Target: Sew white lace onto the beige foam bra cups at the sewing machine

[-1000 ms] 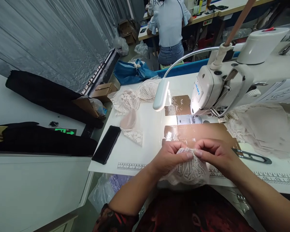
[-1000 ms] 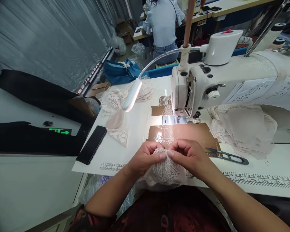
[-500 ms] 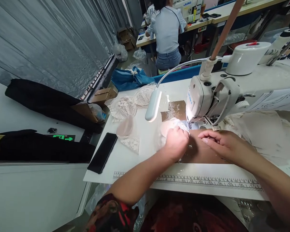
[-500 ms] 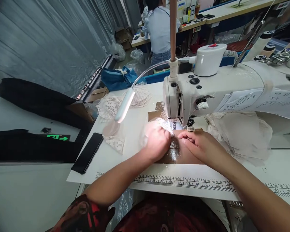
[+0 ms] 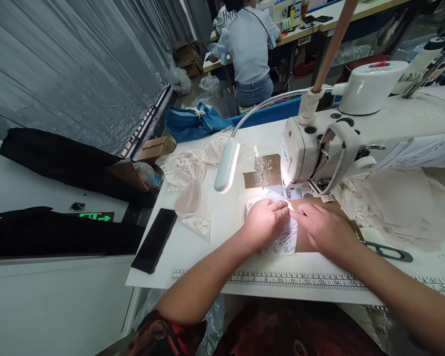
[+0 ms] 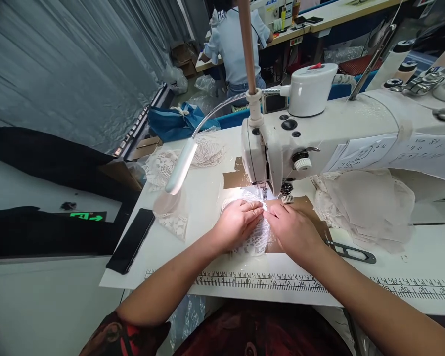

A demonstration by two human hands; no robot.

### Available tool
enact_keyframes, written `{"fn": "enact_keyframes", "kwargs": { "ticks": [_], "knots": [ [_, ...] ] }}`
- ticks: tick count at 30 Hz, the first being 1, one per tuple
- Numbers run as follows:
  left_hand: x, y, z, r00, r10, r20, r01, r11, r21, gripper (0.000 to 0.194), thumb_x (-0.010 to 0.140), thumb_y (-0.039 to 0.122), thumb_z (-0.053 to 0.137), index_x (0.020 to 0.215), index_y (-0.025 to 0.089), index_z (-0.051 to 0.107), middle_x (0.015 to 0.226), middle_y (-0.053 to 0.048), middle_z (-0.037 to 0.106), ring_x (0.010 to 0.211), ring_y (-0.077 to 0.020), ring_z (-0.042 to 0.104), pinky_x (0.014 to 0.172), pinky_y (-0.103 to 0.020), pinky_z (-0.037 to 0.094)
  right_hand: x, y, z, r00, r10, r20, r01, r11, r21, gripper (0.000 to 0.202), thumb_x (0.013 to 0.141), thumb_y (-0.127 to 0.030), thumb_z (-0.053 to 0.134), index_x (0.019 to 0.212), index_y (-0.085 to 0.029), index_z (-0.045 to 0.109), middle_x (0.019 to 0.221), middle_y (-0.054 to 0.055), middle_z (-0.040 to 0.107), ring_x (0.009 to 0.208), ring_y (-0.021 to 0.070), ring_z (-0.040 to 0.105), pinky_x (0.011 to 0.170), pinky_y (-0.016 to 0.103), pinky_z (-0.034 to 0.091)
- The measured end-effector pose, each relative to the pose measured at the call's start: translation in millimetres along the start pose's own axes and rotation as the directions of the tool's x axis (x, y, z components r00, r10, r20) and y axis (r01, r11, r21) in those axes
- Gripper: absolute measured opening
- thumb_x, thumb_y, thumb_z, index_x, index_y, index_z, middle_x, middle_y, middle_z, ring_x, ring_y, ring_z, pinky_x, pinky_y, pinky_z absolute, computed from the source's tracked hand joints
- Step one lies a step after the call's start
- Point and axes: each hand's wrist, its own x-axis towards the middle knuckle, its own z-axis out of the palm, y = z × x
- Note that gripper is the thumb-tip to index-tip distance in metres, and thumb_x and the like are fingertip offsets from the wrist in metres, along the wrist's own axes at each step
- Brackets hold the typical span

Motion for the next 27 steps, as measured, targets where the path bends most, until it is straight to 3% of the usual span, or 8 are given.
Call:
{"fn": "enact_keyframes", "kwargs": {
  "ticks": [8,13,19,23,27],
  "knots": [
    [14.5,-21.0,12.4,0.999,0.016,-0.029,-0.018,0.998,-0.055,0.034,0.098,0.025,0.041,0.117,0.010,0.065,0.126,-0.021,0.063,0.099,-0.0309,0.065,0.085,-0.051,0.050,12.8,-2.0,-1.2,0.978,0.175,0.112,-0.168,0.983,-0.074,0.042,0.086,-0.003,0.041,0.113,-0.019,0.068,0.095,0.008,0.066,0.071,0.0185,0.057,0.058,0.031,0.035],
    [19.1,-34.5,11.7,0.994,0.101,-0.040,-0.101,0.995,0.001,0.034,0.097,0.021,0.042,0.120,0.007,0.064,0.127,-0.020,0.063,0.103,-0.0292,0.064,0.086,-0.046,0.052,17.6,-3.6,-1.6,0.963,0.237,0.126,-0.226,0.969,-0.097,0.043,0.089,-0.008,0.041,0.120,-0.024,0.067,0.094,0.006,0.065,0.065,0.0168,0.058,0.052,0.031,0.030],
    [21.3,-44.7,10.2,0.981,0.183,-0.069,-0.179,0.982,0.054,0.033,0.098,0.024,0.044,0.118,0.008,0.066,0.122,-0.015,0.067,0.100,-0.0234,0.064,0.086,-0.040,0.054,16.9,-3.2,1.8,0.970,0.221,0.102,-0.213,0.974,-0.079,0.047,0.086,-0.005,0.042,0.123,-0.022,0.066,0.094,0.006,0.066,0.067,0.0164,0.058,0.051,0.031,0.031],
    [22.8,-50.0,12.9,0.980,0.178,-0.091,-0.168,0.980,0.104,0.032,0.095,0.023,0.047,0.119,0.010,0.065,0.120,-0.014,0.068,0.095,-0.0224,0.062,0.083,-0.039,0.054,15.8,-2.6,5.2,0.971,0.213,0.108,-0.205,0.976,-0.078,0.049,0.085,-0.005,0.042,0.126,-0.020,0.065,0.096,0.007,0.067,0.067,0.0158,0.058,0.051,0.030,0.033],
    [23.1,-49.5,12.9,0.986,0.140,-0.090,-0.128,0.984,0.125,0.034,0.095,0.022,0.045,0.122,0.010,0.063,0.117,-0.015,0.069,0.093,-0.0231,0.060,0.086,-0.042,0.053,13.6,-1.6,8.4,0.983,0.182,0.039,-0.179,0.981,-0.071,0.047,0.084,-0.006,0.044,0.123,-0.020,0.067,0.093,0.006,0.068,0.072,0.0177,0.060,0.055,0.029,0.038]
  ]
}}
